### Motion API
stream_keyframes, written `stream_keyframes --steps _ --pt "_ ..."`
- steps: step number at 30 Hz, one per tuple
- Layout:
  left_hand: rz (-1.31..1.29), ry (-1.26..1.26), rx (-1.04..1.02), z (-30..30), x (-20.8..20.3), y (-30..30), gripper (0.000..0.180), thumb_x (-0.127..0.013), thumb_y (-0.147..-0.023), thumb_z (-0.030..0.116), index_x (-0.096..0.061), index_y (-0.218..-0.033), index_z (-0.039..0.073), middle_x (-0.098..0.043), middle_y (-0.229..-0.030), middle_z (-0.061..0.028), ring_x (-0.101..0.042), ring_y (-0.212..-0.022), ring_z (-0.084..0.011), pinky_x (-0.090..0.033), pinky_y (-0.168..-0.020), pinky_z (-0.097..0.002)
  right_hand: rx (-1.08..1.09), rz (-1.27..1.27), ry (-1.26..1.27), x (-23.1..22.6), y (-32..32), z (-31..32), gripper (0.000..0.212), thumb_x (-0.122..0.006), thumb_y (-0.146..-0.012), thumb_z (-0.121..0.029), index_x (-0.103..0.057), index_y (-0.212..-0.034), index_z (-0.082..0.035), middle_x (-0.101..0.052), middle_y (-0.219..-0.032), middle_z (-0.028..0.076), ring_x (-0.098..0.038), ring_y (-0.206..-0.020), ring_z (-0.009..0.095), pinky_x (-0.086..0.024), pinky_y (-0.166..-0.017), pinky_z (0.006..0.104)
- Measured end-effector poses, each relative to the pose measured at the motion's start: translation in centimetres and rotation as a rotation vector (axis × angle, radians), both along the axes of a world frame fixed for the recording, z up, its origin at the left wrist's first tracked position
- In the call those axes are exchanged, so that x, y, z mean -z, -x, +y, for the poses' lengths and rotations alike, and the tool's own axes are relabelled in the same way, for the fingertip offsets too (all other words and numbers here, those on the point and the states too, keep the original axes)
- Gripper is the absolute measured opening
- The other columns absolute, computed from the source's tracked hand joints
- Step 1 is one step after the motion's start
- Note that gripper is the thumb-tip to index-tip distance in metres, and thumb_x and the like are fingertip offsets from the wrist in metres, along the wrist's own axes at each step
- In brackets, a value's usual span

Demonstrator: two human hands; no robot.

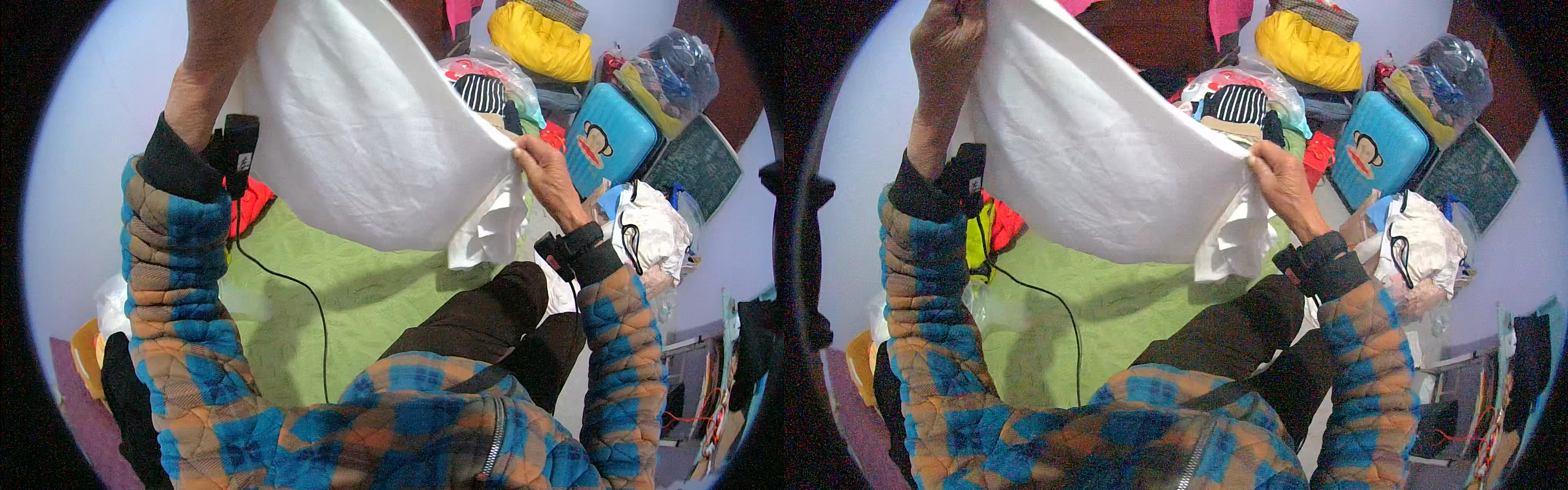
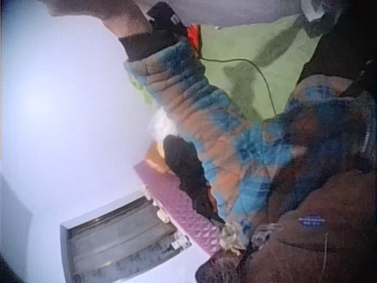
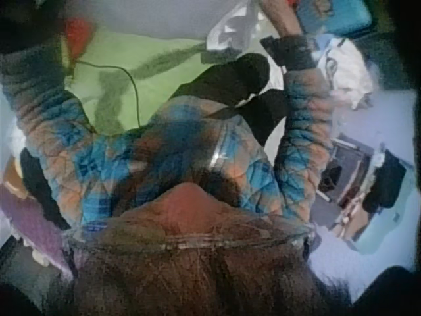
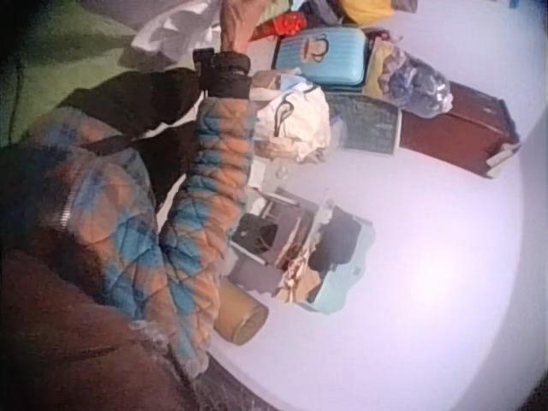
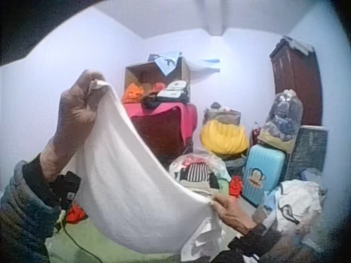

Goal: The person folds a white shirt on a green surface, smoothing and aligning the fabric, then folds it into a compact rectangle and places it on a stack of folded clothes. The person then picks up another white garment and begins folding it.

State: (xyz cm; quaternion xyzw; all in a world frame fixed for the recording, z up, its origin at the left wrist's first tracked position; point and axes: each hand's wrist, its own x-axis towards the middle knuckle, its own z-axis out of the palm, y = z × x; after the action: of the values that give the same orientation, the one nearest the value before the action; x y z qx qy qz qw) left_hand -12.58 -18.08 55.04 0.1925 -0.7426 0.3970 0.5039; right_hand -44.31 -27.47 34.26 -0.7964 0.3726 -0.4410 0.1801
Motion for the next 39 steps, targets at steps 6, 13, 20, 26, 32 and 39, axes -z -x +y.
stream_keyframes --steps 6,13,20,26,32,39 --pt "0.075 0.041 -0.099 -0.7 -0.7 0.9 0.008 -0.050 -0.092 0.011 -0.054 -0.092 0.004 -0.058 -0.075 -0.0076 -0.059 -0.066 -0.0127 -0.049 -0.059 -0.0270 0.215 -0.101 0.087 0.0 2.2 0.4 0.016 -0.048 -0.092 -0.016 -0.056 -0.094 -0.002 -0.053 -0.078 0.004 -0.049 -0.074 0.012 -0.041 -0.068 0.0263" --pt "0.310 -0.283 -0.496 1.3 3.0 -6.0 0.027 -0.050 -0.092 0.032 -0.058 -0.102 0.008 -0.062 -0.087 -0.0058 -0.059 -0.081 -0.0164 -0.047 -0.072 -0.0293 0.213 0.050 0.368 -4.6 2.4 -1.1 0.013 -0.050 -0.091 -0.012 -0.054 -0.093 0.000 -0.057 -0.076 0.010 -0.052 -0.070 0.016 -0.044 -0.067 0.0275" --pt "0.479 -0.788 -0.738 -0.9 20.1 -15.4 0.032 -0.056 -0.086 0.025 -0.057 -0.106 0.000 -0.063 -0.090 -0.0241 -0.062 -0.083 -0.0385 -0.048 -0.073 -0.0423 -0.052 0.285 0.286 6.4 -4.7 -7.8 0.011 -0.048 -0.086 -0.005 -0.054 -0.095 -0.006 -0.059 -0.081 0.020 -0.060 -0.076 0.033 -0.046 -0.067 0.0403" --pt "0.598 -1.239 -0.809 -3.6 38.6 -22.0 0.023 -0.056 -0.084 0.017 -0.054 -0.098 -0.002 -0.058 -0.082 -0.0291 -0.057 -0.082 -0.0444 -0.044 -0.070 -0.0466 -0.081 0.531 -0.053 21.6 -12.8 -8.1 0.007 -0.050 -0.086 -0.012 -0.052 -0.089 -0.006 -0.059 -0.080 0.018 -0.057 -0.077 0.039 -0.044 -0.064 0.0453" --pt "0.693 -1.250 -0.813 -4.7 46.3 -26.4 0.027 -0.056 -0.085 0.019 -0.054 -0.103 -0.001 -0.059 -0.087 -0.0275 -0.057 -0.083 -0.0427 -0.045 -0.072 -0.0453 -0.164 0.563 -0.026 24.6 -16.0 -10.9 0.010 -0.046 -0.080 -0.005 -0.052 -0.089 -0.005 -0.060 -0.083 0.018 -0.059 -0.078 0.037 -0.045 -0.064 0.0465" --pt "0.685 -1.406 -0.859 -7.2 50.2 -27.2 0.021 -0.057 -0.085 0.021 -0.054 -0.098 0.006 -0.060 -0.081 -0.0226 -0.058 -0.078 -0.0413 -0.045 -0.066 -0.0452 -0.007 0.663 -0.078 27.8 -17.3 -13.2 0.009 -0.048 -0.079 -0.004 -0.051 -0.088 -0.004 -0.058 -0.086 0.017 -0.059 -0.081 0.036 -0.046 -0.067 0.0447"
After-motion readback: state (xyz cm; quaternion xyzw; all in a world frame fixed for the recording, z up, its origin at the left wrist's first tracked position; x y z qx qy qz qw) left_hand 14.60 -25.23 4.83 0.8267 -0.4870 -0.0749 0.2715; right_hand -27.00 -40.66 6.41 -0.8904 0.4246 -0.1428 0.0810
